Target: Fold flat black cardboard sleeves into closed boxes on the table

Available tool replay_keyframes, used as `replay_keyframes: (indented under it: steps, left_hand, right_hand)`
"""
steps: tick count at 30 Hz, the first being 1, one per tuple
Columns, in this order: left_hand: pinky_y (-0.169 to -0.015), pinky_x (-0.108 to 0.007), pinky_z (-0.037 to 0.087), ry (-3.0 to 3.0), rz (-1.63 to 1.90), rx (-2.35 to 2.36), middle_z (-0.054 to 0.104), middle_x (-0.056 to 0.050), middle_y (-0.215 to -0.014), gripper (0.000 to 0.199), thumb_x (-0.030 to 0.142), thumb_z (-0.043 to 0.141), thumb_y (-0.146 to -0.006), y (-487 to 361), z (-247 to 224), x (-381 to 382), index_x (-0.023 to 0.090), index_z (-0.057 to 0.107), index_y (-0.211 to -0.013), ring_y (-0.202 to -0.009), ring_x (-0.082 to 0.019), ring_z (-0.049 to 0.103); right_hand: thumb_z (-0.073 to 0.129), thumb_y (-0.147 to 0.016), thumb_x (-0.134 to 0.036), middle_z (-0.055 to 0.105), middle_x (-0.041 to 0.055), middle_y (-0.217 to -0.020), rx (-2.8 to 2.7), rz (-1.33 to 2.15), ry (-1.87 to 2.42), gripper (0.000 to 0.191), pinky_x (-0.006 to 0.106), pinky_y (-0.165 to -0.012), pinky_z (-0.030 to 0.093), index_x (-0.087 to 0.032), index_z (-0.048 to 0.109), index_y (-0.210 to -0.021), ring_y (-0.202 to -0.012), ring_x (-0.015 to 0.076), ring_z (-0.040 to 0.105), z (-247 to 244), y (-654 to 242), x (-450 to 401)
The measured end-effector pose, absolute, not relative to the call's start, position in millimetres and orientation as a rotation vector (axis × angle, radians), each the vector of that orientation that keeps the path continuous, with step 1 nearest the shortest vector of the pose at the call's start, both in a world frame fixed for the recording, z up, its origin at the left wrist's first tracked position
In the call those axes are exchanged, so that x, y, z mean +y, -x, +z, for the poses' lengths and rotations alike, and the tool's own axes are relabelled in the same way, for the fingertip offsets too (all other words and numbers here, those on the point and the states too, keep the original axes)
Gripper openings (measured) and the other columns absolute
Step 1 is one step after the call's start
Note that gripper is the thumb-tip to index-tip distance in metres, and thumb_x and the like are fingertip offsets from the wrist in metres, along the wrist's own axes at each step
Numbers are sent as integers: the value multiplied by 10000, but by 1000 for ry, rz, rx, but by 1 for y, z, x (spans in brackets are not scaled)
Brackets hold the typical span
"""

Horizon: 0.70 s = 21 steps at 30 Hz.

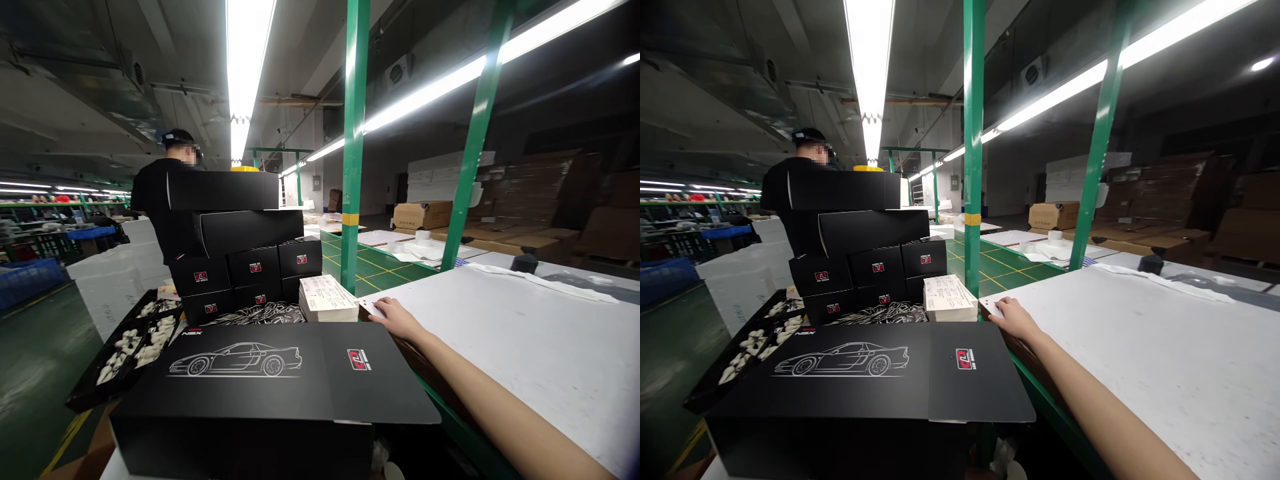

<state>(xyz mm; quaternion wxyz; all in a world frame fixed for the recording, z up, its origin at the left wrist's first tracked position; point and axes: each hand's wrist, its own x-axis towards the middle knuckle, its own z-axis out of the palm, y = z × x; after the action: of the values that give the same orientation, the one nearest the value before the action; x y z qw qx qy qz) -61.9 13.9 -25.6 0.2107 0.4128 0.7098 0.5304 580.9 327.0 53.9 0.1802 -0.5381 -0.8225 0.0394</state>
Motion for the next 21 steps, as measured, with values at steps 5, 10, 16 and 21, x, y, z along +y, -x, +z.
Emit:
replay_keyframes:
  steps: [5,10,16,21]
  left_hand:
    - [-930,-623,602,-1148,1493,1940,792,72,-695,527,791,423,-720,64,-23,13,460,819,-825,-1087,-441,773]
    - [-956,-615,585,-1195,1433,2008,808,53,-773,466,724,508,-680,53,-22,12,454,823,-894,-1188,-457,733]
    - [-868,-648,563,-1310,1302,2104,745,73,-658,367,665,526,-667,39,-9,18,481,810,-807,-1063,-455,754]
    - [-892,-529,630,-1488,1055,2133,783,1,-929,498,696,688,-800,-12,1,11,261,792,-1017,-1002,-328,747]
  right_hand:
    - [544,-971,-499,700,208,-1258,-2332,111,1521,395,404,-985,496,-171,740,-1072,-1228,357,621,55,-580,326]
    - [536,-978,-502,691,209,-1272,-2332,111,1527,402,390,-984,495,-168,737,-1078,-1242,351,617,54,-581,327]
    - [543,-969,-508,693,214,-1278,-2326,115,1523,417,403,-990,499,-158,740,-1083,-1233,358,621,54,-581,327]
    - [546,-958,-507,700,219,-1280,-2326,108,1529,424,416,-995,511,-159,751,-1088,-1231,367,625,54,-581,327]
